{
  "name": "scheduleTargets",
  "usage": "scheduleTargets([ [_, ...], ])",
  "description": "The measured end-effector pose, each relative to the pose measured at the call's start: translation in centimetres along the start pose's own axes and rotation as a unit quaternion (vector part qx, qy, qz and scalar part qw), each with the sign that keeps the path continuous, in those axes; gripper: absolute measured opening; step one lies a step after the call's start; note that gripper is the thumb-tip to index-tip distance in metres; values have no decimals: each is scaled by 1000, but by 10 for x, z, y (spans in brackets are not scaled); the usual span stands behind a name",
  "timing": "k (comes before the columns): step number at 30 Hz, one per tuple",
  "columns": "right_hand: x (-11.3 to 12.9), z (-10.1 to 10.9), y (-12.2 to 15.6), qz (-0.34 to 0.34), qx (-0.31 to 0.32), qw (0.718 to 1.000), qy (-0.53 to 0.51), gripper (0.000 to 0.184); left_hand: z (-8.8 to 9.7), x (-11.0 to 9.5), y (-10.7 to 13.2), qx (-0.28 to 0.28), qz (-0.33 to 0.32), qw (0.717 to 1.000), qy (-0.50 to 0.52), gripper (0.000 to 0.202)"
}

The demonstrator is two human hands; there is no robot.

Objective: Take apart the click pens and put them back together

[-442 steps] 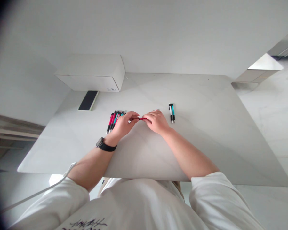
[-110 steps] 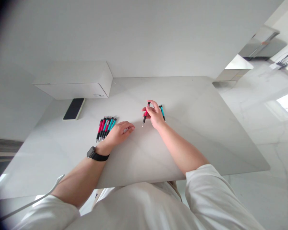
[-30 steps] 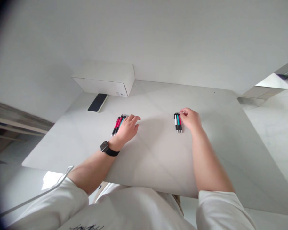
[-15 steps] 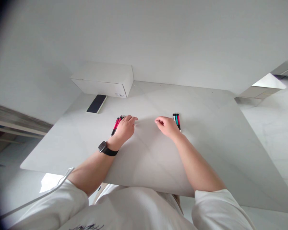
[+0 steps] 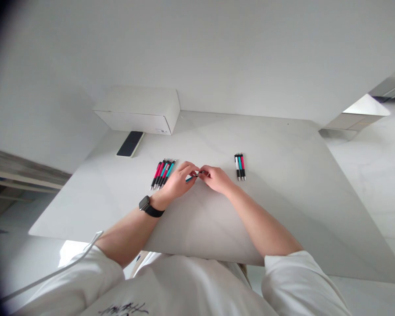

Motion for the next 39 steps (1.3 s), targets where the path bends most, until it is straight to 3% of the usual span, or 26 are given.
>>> scheduleTargets([
  [4,-9,-9,-2,-26,29,991,-131,23,3,-1,1,-24,-5,1000,13,32],
  [8,-28,1,-2,-56,-21,970,-236,31,8,15,0,-57,22,998,-8,28],
  [12,-45,13,12,-79,-83,940,-321,38,4,26,-1,-49,46,998,9,14],
  [17,-44,11,26,-74,-91,924,-365,38,-3,28,0,-24,53,998,20,14],
  [24,-41,11,20,-64,-114,923,-361,40,-1,37,3,-35,122,992,8,12],
  [29,-48,10,19,-57,-108,929,-349,42,-5,38,4,-26,136,990,9,14],
  [34,-39,16,23,-22,-127,955,-266,41,-7,42,5,-21,152,988,8,16],
  [39,-32,17,27,-39,-120,976,-179,39,-1,41,5,-40,145,989,12,18],
])
Point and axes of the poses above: each hand's wrist, its own y-axis away from the middle knuckle, its own z-axis out of the back of the hand, x = y × z, the point moved 8 cm from there along -y, towards the middle knuckle, and after that the axes turned 2 degrees about x, right-handed, at the moved point
